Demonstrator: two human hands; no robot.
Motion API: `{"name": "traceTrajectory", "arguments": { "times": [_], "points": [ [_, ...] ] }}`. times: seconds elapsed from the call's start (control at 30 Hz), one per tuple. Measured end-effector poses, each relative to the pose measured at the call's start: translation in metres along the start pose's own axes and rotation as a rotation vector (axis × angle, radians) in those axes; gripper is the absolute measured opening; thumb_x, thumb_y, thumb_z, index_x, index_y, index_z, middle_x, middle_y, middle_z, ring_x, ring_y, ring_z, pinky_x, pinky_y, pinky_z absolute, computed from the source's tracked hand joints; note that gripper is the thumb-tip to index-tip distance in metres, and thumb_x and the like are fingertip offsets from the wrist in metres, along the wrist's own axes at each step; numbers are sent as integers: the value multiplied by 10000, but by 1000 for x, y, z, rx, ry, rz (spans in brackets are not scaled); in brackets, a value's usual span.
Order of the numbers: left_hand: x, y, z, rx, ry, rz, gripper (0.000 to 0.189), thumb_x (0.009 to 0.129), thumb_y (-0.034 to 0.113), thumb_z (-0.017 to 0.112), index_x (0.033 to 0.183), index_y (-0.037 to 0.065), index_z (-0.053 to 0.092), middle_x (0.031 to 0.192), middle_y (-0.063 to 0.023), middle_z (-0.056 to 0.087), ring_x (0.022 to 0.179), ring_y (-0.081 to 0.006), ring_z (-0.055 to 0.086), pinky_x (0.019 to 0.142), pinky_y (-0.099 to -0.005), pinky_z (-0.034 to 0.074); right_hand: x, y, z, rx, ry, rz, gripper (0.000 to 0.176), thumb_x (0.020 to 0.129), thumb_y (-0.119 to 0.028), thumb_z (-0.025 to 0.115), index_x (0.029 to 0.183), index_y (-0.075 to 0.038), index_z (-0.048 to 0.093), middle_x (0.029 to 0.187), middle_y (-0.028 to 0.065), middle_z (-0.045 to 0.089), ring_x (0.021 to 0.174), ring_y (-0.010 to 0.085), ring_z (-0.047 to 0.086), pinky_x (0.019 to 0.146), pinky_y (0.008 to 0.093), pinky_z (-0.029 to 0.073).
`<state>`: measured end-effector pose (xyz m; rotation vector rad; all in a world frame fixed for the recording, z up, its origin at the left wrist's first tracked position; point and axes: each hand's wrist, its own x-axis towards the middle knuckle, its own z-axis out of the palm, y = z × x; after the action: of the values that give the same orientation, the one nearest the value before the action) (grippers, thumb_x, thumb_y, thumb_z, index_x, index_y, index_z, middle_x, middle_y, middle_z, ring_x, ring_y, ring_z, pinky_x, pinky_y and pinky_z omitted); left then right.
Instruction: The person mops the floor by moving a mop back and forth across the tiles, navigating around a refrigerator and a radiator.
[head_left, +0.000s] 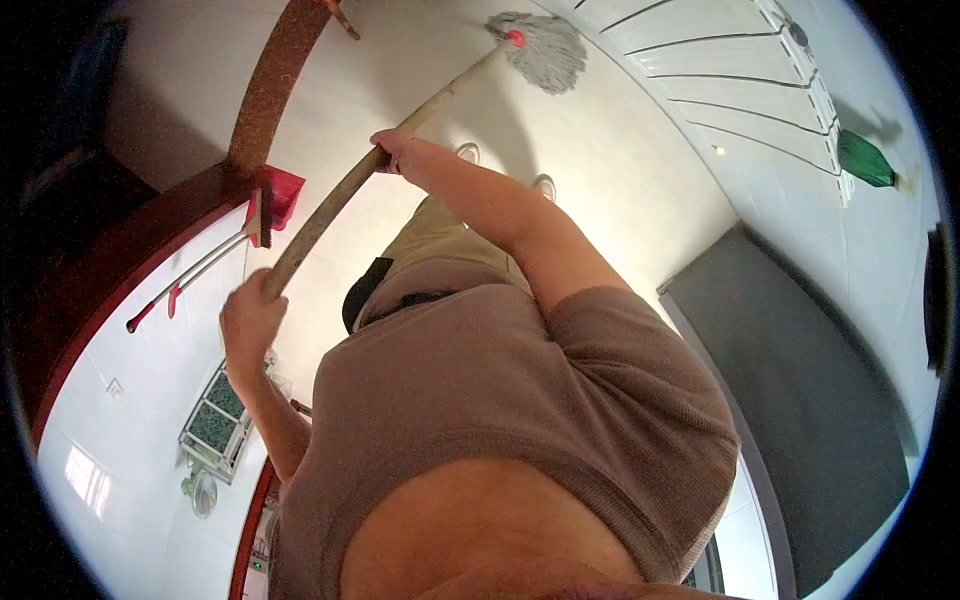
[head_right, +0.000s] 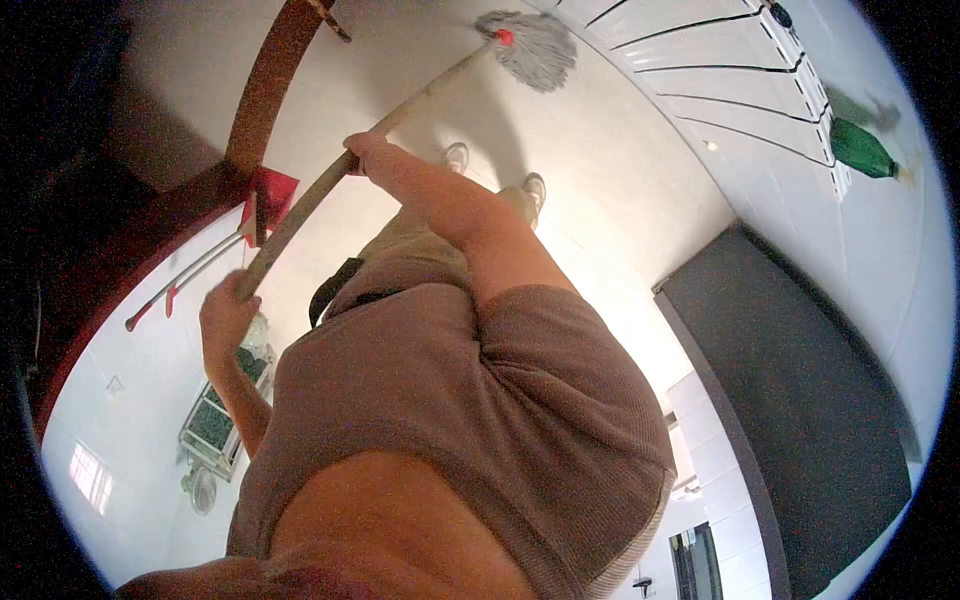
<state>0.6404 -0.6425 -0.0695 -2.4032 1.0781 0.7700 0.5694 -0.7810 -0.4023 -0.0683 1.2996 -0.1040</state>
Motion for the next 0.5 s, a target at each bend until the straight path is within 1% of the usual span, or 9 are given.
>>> {"name": "traceTrajectory", "arguments": {
  "times": [0.07, 0.1, 0.17, 0.2, 0.3, 0.33, 0.37, 0.43, 0.5],
  "points": [
    [-19, 7, -1, 21, 12, -52, 389, 638, 139, 571, 1023, 86, 579, 880, -178, 604, 856, -321, 582, 751, -393, 443, 17, 6, 8, 25, -10, -65, 147, 738, -78, 617, 796, -34, 489, 668, 91, 541, 582, 215, 593, 570, 410, 554],
    [-25, 12, -3, 28, 19, -51, 389, 638, 139, 571, 1023, 86, 579, 880, -178, 604, 856, -321, 582, 751, -393, 443, 22, 4, 6, 31, -17, -68, 147, 738, -78, 617, 796, -34, 489, 668, 91, 541, 582, 215, 593, 570, 410, 554],
    [-35, 25, -10, -7, -15, -108, 390, 636, 138, 568, 1021, 77, 577, 879, -187, 601, 852, -321, 583, 743, -391, 444, 32, -3, -3, 192, -194, -41, 119, 747, -73, 608, 744, -48, 492, 654, 72, 536, 554, 203, 589, 547, 384, 556],
    [-33, 24, -12, 28, 0, -52, 387, 635, 134, 566, 1016, 70, 577, 875, -185, 602, 846, -321, 584, 734, -385, 447, 25, -6, -4, 174, -195, -86, 120, 763, -84, 595, 730, -61, 482, 634, 59, 532, 507, 188, 578, 519, 353, 553],
    [-26, 26, -32, 64, 32, 67, 373, 637, 113, 568, 1007, 60, 580, 870, -184, 603, 831, -312, 592, 727, -369, 451, 10, -15, 0, 280, -220, -113, 132, 773, -103, 589, 720, -62, 476, 620, 61, 530, 470, 183, 568, 500, 341, 547],
    [-22, 25, -38, -24, 87, 156, 363, 635, 82, 572, 997, 51, 583, 849, -180, 607, 795, -288, 605, 715, -346, 453, 2, -23, 1, 361, -300, -87, 124, 776, -108, 585, 730, -60, 480, 621, 61, 527, 492, 182, 563, 514, 349, 550],
    [-20, 26, -47, -34, 48, 128, 369, 623, 53, 580, 992, 40, 586, 816, -180, 605, 758, -270, 606, 705, -323, 449, -7, -28, -5, 322, -264, -104, 114, 778, -98, 581, 740, -59, 481, 607, 52, 513, 467, 180, 528, 514, 359, 545],
    [-16, 30, -64, -22, 48, 180, 373, 612, 42, 585, 985, 20, 586, 791, -184, 598, 744, -270, 600, 696, -316, 443, -13, -35, -5, 445, -265, -165, 123, 775, -132, 587, 740, -72, 486, 615, 48, 521, 438, 176, 519, 385, 291, 488],
    [-15, 41, -81, 19, 48, 322, 375, 609, 38, 592, 982, 1, 587, 790, -194, 595, 745, -274, 599, 698, -316, 441, -23, -44, -20, 521, -283, -188, 126, 775, -153, 583, 737, -79, 489, 616, 46, 522, 450, 175, 529, 367, 275, 466]
  ]
}}
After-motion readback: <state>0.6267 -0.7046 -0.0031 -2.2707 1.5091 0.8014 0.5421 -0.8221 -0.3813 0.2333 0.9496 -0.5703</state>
